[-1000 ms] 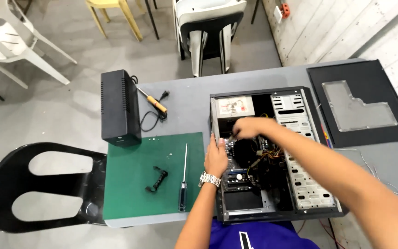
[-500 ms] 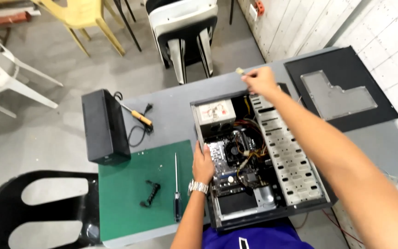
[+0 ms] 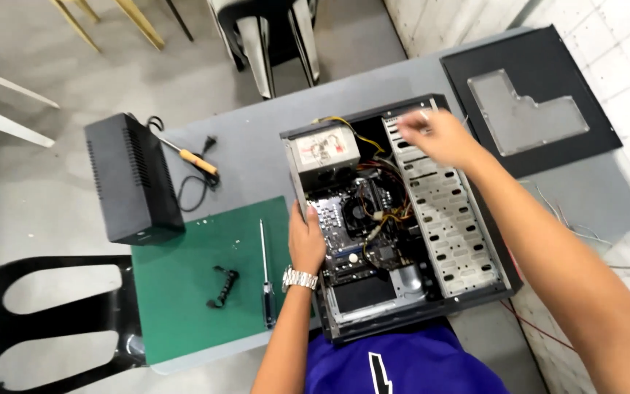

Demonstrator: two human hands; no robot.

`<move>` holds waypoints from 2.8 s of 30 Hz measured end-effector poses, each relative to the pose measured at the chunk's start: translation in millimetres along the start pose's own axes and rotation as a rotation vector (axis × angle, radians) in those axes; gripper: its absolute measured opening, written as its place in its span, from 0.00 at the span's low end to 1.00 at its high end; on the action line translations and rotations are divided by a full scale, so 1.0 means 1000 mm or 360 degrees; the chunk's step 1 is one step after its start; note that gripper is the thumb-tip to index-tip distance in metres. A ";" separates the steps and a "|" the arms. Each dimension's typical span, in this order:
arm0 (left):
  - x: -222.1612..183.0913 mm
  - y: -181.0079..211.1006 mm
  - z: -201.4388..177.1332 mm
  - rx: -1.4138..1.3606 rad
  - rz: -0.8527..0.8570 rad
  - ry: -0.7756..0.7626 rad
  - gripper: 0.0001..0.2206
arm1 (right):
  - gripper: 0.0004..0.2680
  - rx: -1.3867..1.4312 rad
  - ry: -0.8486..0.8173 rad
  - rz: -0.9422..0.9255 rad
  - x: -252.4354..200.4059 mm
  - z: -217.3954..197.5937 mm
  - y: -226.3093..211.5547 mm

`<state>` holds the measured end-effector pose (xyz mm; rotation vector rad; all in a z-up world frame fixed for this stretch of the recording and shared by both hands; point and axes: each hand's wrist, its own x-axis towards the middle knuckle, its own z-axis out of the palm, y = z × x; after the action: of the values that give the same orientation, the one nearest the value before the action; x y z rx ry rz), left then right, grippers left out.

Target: Removing the side panel of a desktop computer case using a screwdriver to access internal components.

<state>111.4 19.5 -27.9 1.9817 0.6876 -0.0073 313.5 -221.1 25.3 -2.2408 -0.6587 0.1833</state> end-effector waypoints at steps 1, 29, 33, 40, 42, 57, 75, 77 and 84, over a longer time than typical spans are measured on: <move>0.000 -0.005 0.006 0.0138 0.0172 0.0221 0.26 | 0.09 -0.0168 0.0066 0.0022 -0.025 -0.002 0.014; 0.000 -0.032 0.137 0.1077 0.0904 0.0001 0.18 | 0.09 -0.1063 0.0387 -0.0107 -0.174 0.091 0.001; 0.007 -0.016 0.129 0.0646 0.0452 -0.0335 0.14 | 0.09 -0.1056 0.0392 -0.0057 -0.173 0.091 0.000; 0.049 -0.015 0.114 -0.1038 -0.0436 -0.0791 0.27 | 0.09 -0.1090 0.0354 -0.0010 -0.174 0.090 -0.002; 0.045 0.019 0.084 -0.1155 -0.0416 -0.0766 0.23 | 0.09 -0.1092 0.0354 -0.0007 -0.174 0.091 -0.002; 0.032 0.012 0.036 0.1067 0.0382 -0.1395 0.19 | 0.10 -0.1126 0.0329 0.0029 -0.175 0.095 0.004; 0.033 -0.009 0.102 0.1675 0.0886 -0.0782 0.31 | 0.06 -0.0643 -0.0124 -0.0001 -0.070 0.090 -0.011; 0.039 -0.019 0.108 0.1654 0.0975 -0.0794 0.31 | 0.07 -0.0788 -0.0630 0.0193 -0.045 0.121 0.018; 0.045 0.003 0.099 0.1555 0.0432 -0.1330 0.24 | 0.07 -0.1462 -0.1136 0.0435 -0.037 0.218 0.125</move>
<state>178.0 -42.3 -87.8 2.6372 -0.2127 -1.1208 259.8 -168.9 -217.6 -3.1679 -0.9187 1.0273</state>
